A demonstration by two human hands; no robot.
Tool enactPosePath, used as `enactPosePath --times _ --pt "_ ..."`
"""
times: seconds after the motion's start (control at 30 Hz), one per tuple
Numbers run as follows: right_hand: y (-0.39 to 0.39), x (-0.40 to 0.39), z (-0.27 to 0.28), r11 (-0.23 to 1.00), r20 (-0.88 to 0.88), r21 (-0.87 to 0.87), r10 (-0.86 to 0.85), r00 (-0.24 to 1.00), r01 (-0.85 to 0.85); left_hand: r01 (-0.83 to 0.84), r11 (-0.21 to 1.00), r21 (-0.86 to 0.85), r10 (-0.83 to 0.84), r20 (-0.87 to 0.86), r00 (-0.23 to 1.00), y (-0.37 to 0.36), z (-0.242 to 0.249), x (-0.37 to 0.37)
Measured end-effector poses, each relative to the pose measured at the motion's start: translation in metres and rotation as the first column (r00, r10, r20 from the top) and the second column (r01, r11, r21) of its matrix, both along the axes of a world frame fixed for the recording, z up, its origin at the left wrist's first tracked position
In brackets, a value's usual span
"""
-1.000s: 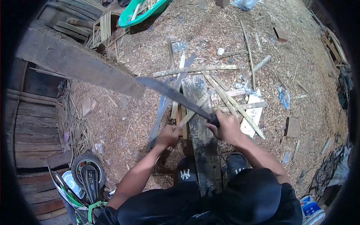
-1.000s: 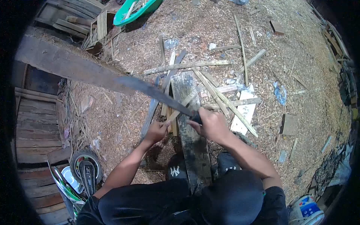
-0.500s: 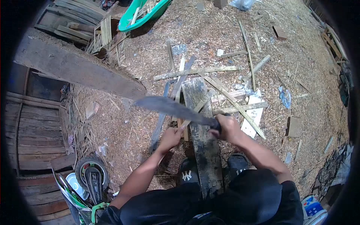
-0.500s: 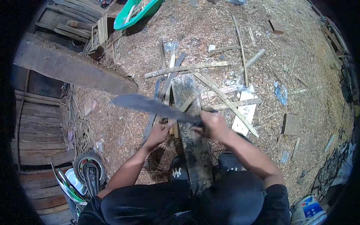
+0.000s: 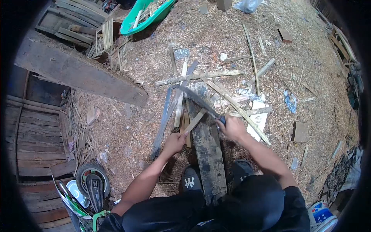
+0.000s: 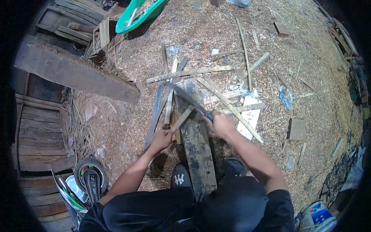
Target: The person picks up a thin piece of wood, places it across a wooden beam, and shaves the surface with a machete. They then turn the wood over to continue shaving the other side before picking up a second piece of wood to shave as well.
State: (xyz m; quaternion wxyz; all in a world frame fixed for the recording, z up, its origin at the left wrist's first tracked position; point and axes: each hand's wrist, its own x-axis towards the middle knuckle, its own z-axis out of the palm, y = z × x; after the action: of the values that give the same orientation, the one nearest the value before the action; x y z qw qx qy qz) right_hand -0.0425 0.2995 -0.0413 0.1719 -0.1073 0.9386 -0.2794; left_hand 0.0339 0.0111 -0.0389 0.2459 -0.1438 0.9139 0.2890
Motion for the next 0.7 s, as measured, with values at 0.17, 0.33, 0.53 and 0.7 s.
enactPosePath --times 0.17,0.33,0.53,0.7 --pt "-0.012 0.019 0.058 0.965 -0.15 -0.208 0.131 0.98 -0.161 0.025 0.998 0.053 -0.023 -0.037 0.999 -0.003 -0.001 -0.002" --pt "0.0 0.022 0.028 0.834 -0.472 -0.319 0.273 0.838 -0.451 0.031 0.999 0.043 -0.026 -0.093 0.995 -0.001 -0.003 0.002" --pt "0.0 0.004 0.019 0.996 -0.002 -0.076 0.052 0.999 -0.052 0.036 0.999 0.0 -0.036 -0.051 0.998 0.002 -0.011 -0.004" --pt "-0.004 0.025 0.074 0.911 -0.447 -0.303 0.124 0.886 -0.28 0.02 1.0 0.022 -0.02 -0.013 1.0 0.0 -0.007 -0.005"
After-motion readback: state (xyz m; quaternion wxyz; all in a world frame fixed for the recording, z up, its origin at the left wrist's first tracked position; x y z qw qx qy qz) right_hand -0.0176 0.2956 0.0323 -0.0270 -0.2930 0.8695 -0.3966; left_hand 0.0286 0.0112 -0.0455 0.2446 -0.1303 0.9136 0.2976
